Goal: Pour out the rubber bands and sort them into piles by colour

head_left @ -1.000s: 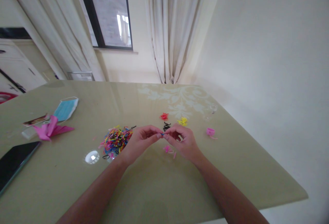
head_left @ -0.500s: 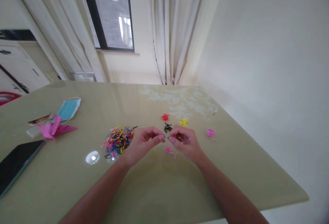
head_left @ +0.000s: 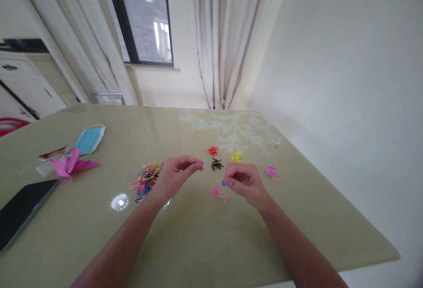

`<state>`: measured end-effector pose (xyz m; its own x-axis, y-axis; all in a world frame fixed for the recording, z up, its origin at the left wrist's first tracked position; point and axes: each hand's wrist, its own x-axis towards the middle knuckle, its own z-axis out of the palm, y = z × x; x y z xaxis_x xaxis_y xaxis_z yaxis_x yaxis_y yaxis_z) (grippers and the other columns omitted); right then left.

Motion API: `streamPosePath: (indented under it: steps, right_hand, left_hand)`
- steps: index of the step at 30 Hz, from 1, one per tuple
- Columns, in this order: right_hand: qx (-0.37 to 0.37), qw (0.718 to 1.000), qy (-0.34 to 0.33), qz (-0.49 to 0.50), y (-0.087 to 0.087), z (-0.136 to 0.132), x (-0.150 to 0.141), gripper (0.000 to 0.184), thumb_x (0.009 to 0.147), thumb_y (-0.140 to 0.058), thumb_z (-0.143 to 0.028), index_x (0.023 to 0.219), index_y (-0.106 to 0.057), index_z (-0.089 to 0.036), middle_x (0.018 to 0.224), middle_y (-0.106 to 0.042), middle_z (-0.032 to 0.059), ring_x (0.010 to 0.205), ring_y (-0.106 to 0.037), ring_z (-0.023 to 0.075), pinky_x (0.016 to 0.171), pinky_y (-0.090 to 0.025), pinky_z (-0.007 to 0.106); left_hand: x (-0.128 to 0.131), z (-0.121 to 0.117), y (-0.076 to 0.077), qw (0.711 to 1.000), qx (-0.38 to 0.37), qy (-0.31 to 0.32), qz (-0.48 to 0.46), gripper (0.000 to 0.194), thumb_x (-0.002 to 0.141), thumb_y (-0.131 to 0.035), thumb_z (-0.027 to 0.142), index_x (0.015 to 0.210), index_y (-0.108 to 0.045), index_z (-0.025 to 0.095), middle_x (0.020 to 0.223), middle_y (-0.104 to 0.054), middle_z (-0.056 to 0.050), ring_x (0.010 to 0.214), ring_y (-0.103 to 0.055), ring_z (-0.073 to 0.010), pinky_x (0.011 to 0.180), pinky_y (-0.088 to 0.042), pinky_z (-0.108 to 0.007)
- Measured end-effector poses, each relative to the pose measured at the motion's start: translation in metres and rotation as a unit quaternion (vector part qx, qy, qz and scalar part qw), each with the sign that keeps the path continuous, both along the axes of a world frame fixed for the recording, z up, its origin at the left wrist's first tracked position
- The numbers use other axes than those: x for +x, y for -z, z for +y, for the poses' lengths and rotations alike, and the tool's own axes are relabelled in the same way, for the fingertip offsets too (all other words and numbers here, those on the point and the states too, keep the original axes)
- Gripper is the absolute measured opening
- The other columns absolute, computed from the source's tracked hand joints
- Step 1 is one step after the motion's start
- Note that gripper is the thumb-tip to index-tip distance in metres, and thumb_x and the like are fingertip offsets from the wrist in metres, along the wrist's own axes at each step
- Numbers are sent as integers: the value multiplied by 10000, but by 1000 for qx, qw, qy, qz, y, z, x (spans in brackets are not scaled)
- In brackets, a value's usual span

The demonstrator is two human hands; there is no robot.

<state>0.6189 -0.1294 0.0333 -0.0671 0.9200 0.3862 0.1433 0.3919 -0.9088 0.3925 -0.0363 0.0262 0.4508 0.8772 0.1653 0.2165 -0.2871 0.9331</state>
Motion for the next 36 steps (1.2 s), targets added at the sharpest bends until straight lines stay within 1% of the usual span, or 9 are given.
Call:
streamPosePath:
  steps: [2,6,9,14,20,25,28,31,36]
  right_hand:
    - [-11,1000,-12,-8,-4,1,6,346,885,-761,-510,733,-734,-201,654,-588,12,609,-487,144,558,-383,279]
    - [-65,990,-45,-120,-16,2,31,299,892,-766,-466,785,-770,-186,669,-627,9,599,-515,129,545,-397,251]
    - [-105,968,-47,-223,-19,4,59,277,890,-765,-445,812,-812,-183,646,-672,18,576,-546,131,525,-412,241]
    - [-174,950,-27,-259,-10,6,99,254,828,-806,-443,792,-842,-194,679,-752,41,581,-637,171,538,-475,267]
    - [-199,935,20,-294,1,10,116,94,725,-857,-311,714,-844,-219,678,-775,46,595,-659,191,559,-463,282]
    - [-145,938,84,-302,2,17,112,131,781,-822,-345,753,-845,-219,694,-755,44,610,-594,171,576,-423,289]
    - [-79,956,126,-252,3,21,86,216,853,-775,-402,821,-832,-196,733,-717,39,618,-537,149,574,-392,281]
    - [-63,976,81,-190,7,21,46,254,895,-760,-436,918,-831,-194,743,-672,18,607,-494,127,556,-358,266]
    - [-15,991,53,-124,8,12,-6,307,856,-824,-455,1023,-817,-198,670,-557,-40,537,-377,92,512,-291,251]
  left_hand:
    - [-9,12,4,983,88,-43,154,291,930,-632,449,926,-815,223,896,-810,-63,794,-688,-230,773,-502,-345]
    - [-29,26,15,896,167,-73,405,253,912,-640,369,1050,-806,236,1114,-785,-117,1083,-681,-343,950,-475,-460]
    - [-38,30,20,869,148,-60,469,258,884,-664,354,1088,-788,258,1158,-770,-115,1143,-672,-352,974,-470,-474]
    - [-41,36,23,870,141,-62,469,208,911,-590,250,918,-797,255,1054,-795,-115,1035,-707,-339,931,-476,-468]
    - [-36,35,20,903,140,-98,395,198,903,-614,253,868,-809,257,996,-803,-100,991,-712,-317,904,-491,-427]
    - [-21,30,14,969,85,-110,204,220,897,-662,403,881,-809,240,851,-796,-52,787,-698,-231,780,-516,-346]
    - [-7,21,15,997,8,-73,29,298,826,-742,497,876,-802,209,829,-797,-49,756,-688,-202,729,-526,-314]
    - [6,7,14,992,-58,-27,-107,373,751,-827,540,892,-806,196,875,-808,-61,804,-698,-191,757,-551,-297]
    - [15,-14,8,980,-87,26,-175,317,746,-876,475,863,-812,188,811,-795,-44,746,-688,-157,743,-574,-277]
